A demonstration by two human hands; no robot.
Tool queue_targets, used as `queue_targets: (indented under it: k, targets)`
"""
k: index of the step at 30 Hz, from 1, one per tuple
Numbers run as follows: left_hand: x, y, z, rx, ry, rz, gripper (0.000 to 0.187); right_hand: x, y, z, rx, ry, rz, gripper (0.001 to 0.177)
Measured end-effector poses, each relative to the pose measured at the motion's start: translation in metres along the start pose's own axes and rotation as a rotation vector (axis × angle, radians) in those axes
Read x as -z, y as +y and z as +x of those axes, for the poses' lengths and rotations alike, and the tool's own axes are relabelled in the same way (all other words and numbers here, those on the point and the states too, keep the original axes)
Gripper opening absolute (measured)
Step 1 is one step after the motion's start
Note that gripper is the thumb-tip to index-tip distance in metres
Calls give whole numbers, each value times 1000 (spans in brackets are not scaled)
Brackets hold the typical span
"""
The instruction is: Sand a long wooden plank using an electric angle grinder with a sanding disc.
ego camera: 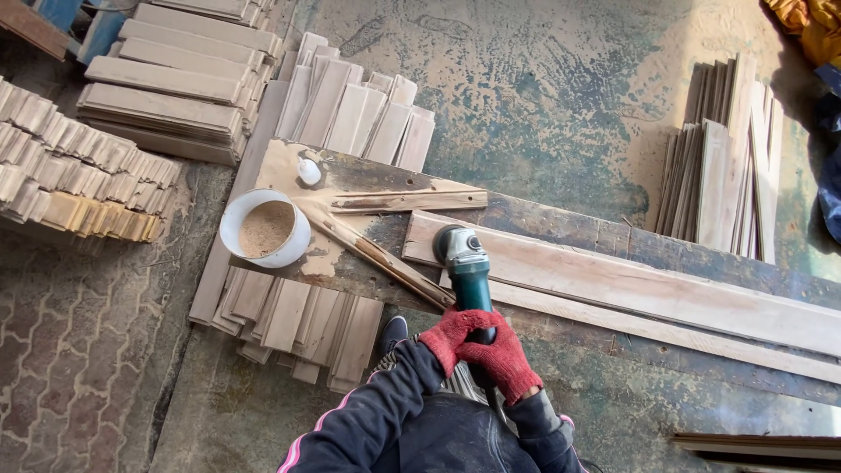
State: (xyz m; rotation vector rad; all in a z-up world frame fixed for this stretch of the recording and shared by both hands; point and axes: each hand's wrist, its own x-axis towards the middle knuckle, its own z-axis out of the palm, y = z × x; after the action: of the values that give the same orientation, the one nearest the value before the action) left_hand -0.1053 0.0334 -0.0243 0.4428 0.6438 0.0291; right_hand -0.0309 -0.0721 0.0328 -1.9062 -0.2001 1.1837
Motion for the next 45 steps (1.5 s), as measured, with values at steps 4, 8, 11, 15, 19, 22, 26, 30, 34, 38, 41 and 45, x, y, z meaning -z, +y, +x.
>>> queue_targets:
  k: [4, 8, 11, 15, 19, 22, 26, 30, 34, 38, 41, 45]
  targets:
    - [-24, -22, 33, 62, -15, 97, 39, 27, 18, -5, -72, 114, 193, 71]
    - [-50, -28, 56, 206, -76, 213, 40, 53, 45, 1, -89, 280, 255, 54]
    - [-62, -19, 56, 254, -47, 305, 45, 56, 39, 1, -96, 296, 300, 50]
    - [-38, -15, 56, 181, -44, 223, 40, 37, 13, 2, -64, 207, 271, 63]
    - [-11, 6, 35, 90, -2, 111, 48, 9, -8, 10, -64, 148, 172, 68]
    - [14, 14, 33, 47, 23, 64, 39, -9, -19, 16, 5, 41, 166, 63]
    - [46, 17, 47, -19, 151, -10, 53, -40, -39, 19, -12, 40, -18, 60]
    - [50, 35, 33, 96, 288, -148, 58, -55, -49, 19, -7, 39, -168, 51]
    - [59, 29, 43, 86, 296, -170, 61, -63, -68, 9, -20, 42, -184, 55]
    - [63, 16, 60, 93, 265, -167, 59, -55, -61, 11, -40, 75, -157, 55]
    - [58, 0, 78, 94, 241, -187, 60, -49, -57, 10, -56, 115, -130, 56]
    - [49, 0, 70, 106, 232, -182, 60, -44, -51, 9, -64, 144, -109, 55]
